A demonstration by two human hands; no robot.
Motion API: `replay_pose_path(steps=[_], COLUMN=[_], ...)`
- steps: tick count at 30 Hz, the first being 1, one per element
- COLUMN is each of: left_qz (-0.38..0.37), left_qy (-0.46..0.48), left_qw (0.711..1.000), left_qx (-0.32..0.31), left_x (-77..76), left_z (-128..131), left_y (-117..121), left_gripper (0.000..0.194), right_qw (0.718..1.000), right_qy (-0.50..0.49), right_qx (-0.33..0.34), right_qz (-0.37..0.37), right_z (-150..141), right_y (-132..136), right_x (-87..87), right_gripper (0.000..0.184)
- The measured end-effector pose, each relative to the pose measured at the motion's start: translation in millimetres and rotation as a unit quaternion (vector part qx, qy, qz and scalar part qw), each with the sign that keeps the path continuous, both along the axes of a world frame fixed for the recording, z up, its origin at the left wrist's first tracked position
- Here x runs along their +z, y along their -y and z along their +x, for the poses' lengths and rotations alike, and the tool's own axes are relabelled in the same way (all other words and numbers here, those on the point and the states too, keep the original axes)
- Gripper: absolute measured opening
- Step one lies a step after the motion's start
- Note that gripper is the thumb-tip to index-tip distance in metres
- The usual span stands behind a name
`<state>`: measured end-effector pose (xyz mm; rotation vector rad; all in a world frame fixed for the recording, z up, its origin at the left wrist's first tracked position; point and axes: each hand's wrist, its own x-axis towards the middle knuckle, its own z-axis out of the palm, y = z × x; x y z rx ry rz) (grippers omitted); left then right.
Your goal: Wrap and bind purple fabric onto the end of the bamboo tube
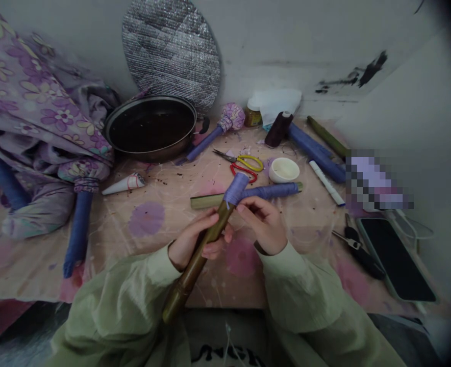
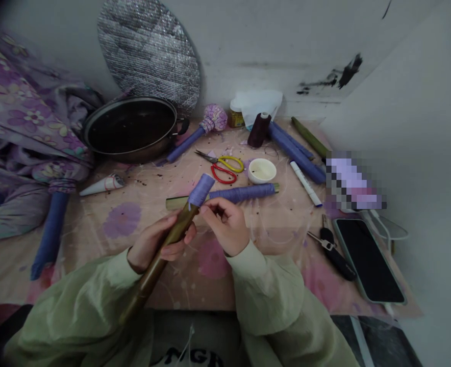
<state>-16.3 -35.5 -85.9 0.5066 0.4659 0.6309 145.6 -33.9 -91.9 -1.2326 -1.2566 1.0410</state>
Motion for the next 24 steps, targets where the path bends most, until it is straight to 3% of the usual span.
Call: replay_pose_path(steps=[5, 14, 18, 24], left_qz=[0.036, 0.048, 0.062, 0.061], left_qy=[-0.019, -0.096, -0.126, -0.097], left_qw=[0.999, 0.990, 0.986, 0.989], left_qx=[0.016, 0.093, 0.087, 0.097], left_x=[-1.2, -2.5, -1.6, -1.3], left_z=[1.0, 5.0, 3.1, 3.4], left_y=[0.0, -3.5, -4.5, -3.4], left_gripper=[0.016, 0.027, 0.028, 0.031], right_qw=[1.000, 0.999, 0.999, 0.999], right_qy=[0.004, -0.033, -0.037, -0.039], right_qx=[-0.002, -0.009, -0.008, -0.014], right_qz=[0.006, 0.003, 0.011, 0.007], right_z=[0.3, 1.3, 1.5, 2.1], right_y=[-0.7, -0.1, -0.1, 1.3], right_x=[0.9, 1.2, 0.3, 1.4], right_gripper=[0.012, 0.012, 0.011, 0.010])
